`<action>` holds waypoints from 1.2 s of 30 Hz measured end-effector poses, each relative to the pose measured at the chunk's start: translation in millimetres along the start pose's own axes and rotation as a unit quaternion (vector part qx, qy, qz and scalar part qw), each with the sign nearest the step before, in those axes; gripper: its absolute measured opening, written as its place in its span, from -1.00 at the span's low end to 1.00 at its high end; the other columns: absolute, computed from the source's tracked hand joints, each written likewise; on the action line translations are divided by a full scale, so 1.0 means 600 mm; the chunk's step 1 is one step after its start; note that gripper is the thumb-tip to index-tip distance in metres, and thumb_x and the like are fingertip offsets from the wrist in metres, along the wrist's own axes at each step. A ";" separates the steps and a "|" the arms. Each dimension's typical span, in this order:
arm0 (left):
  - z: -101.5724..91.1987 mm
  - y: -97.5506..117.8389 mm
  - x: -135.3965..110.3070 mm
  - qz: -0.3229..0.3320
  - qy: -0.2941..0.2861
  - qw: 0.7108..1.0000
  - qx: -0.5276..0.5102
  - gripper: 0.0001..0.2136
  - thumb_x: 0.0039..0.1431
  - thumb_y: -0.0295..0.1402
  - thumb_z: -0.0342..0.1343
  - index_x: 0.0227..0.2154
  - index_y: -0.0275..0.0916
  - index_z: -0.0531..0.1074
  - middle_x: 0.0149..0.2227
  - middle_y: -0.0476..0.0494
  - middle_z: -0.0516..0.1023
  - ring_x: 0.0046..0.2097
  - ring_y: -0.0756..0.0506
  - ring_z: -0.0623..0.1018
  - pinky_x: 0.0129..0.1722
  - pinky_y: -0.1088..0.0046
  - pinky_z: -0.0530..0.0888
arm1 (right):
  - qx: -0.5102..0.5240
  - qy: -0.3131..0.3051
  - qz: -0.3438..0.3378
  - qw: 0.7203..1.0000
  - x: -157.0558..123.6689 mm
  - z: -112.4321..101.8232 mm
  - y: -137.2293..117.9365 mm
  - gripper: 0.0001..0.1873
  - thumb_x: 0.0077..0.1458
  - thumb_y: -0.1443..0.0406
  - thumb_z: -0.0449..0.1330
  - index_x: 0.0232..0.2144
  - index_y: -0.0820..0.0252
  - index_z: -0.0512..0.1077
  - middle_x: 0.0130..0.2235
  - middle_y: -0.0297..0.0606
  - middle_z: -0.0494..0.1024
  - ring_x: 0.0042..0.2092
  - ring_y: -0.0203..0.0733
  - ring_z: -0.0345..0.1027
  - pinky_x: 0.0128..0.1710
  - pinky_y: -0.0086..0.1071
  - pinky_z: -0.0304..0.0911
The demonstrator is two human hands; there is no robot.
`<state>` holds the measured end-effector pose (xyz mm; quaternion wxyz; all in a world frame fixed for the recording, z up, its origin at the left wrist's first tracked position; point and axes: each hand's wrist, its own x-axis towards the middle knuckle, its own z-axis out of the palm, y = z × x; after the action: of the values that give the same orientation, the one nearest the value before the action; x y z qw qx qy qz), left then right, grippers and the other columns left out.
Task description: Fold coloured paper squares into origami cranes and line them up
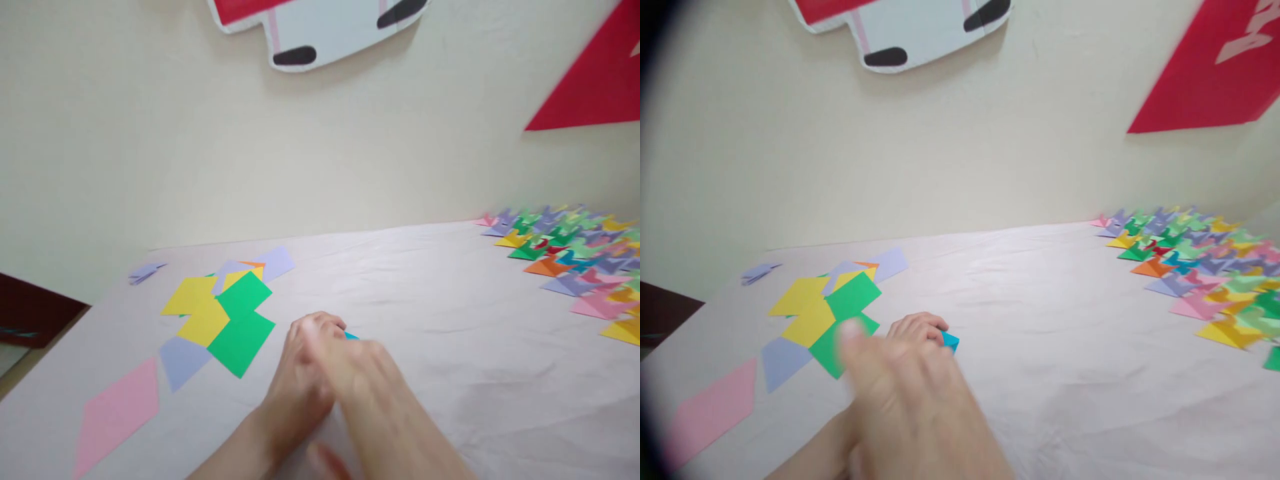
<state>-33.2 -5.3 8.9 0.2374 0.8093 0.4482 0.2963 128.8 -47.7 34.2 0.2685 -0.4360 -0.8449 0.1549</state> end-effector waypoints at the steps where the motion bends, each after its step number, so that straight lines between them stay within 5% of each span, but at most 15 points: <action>1: -0.001 0.000 -0.001 -0.010 -0.003 1.000 -0.026 -0.85 0.09 -0.53 0.00 -0.31 -0.16 0.32 -0.20 -0.08 0.48 -0.11 -0.14 0.45 -0.07 0.25 0.37 | 0.017 0.028 0.017 0.999 0.007 -0.007 0.005 -0.38 0.21 0.28 0.09 0.28 0.04 0.03 0.12 -0.07 0.36 0.09 0.05 0.29 -0.03 -0.05 0.36; 4: -0.002 0.001 -0.003 -0.052 0.003 0.992 -0.112 -0.81 0.13 -0.54 0.01 -0.23 -0.14 0.31 -0.25 -0.02 0.45 -0.19 -0.08 0.46 -0.14 0.35 0.41 | 0.099 0.108 0.108 0.983 0.019 -0.008 0.039 -0.40 0.16 0.31 0.08 0.23 0.03 0.05 0.03 -0.10 0.40 0.01 0.00 0.34 -0.08 -0.10 0.38; 8: -0.003 0.004 0.001 -0.088 0.035 0.969 -0.229 -0.76 0.12 -0.54 0.09 -0.18 -0.13 0.32 -0.29 0.02 0.43 -0.24 -0.03 0.48 -0.21 0.46 0.43 | 0.164 0.030 0.139 0.976 0.016 0.014 0.077 -0.79 0.10 0.33 0.17 -0.17 0.03 0.36 -0.15 -0.25 0.48 -0.08 -0.08 0.35 -0.11 -0.19 0.35; 13: -0.005 0.002 0.008 -0.058 0.036 0.977 -0.202 -0.79 0.03 -0.65 -0.02 -0.43 -0.18 0.30 -0.34 -0.02 0.41 -0.25 -0.05 0.44 -0.24 0.44 0.40 | 0.067 0.077 0.024 0.994 0.015 0.001 0.079 -0.83 0.16 0.45 0.02 -0.33 0.08 0.33 -0.31 -0.27 0.48 -0.24 -0.14 0.33 -0.25 -0.27 0.24; 17: -0.006 0.000 0.000 0.001 0.024 0.997 -0.071 -0.73 0.12 -0.66 -0.10 -0.26 -0.17 0.35 -0.18 -0.12 0.46 -0.11 -0.12 0.43 -0.12 0.31 0.40 | -0.118 0.062 -0.098 0.986 0.018 -0.017 0.084 -0.77 0.22 0.45 0.00 -0.42 0.10 0.33 -0.37 -0.29 0.49 -0.33 -0.16 0.27 -0.28 -0.27 0.15; 21: -0.006 0.006 -0.018 0.114 -0.030 0.991 0.055 -0.65 0.14 -0.65 -0.09 -0.09 -0.20 0.38 -0.04 -0.16 0.50 -0.03 -0.16 0.42 -0.04 0.23 0.38 | -0.169 -0.006 -0.127 0.977 0.010 -0.016 0.096 -0.72 0.25 0.46 -0.04 -0.43 0.14 0.36 -0.39 -0.27 0.49 -0.35 -0.14 0.28 -0.30 -0.26 0.16; 27: -0.003 0.005 -0.034 0.157 -0.047 0.976 0.142 -0.69 0.16 -0.61 -0.08 -0.08 -0.28 0.40 -0.04 -0.21 0.53 -0.10 -0.20 0.46 -0.13 0.23 0.43 | -0.024 -0.030 -0.056 0.998 -0.001 -0.019 0.110 -0.82 0.27 0.38 0.06 -0.28 0.07 0.46 -0.26 -0.29 0.53 -0.26 -0.19 0.36 -0.28 -0.31 0.25; 36: 0.006 0.008 -0.033 0.166 -0.039 0.968 0.187 -0.76 0.20 -0.56 -0.09 -0.15 -0.32 0.42 -0.15 -0.21 0.55 -0.18 -0.19 0.46 -0.20 0.23 0.43 | 0.049 -0.013 0.090 0.995 0.008 -0.003 0.104 -0.83 0.21 0.36 0.10 -0.44 0.09 0.35 -0.34 -0.28 0.48 -0.23 -0.12 0.32 -0.22 -0.22 0.28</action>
<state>-36.1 -25.4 4.0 0.0470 0.9133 0.3456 0.2103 168.2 -8.1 6.0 0.2636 -0.4943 -0.7970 0.2258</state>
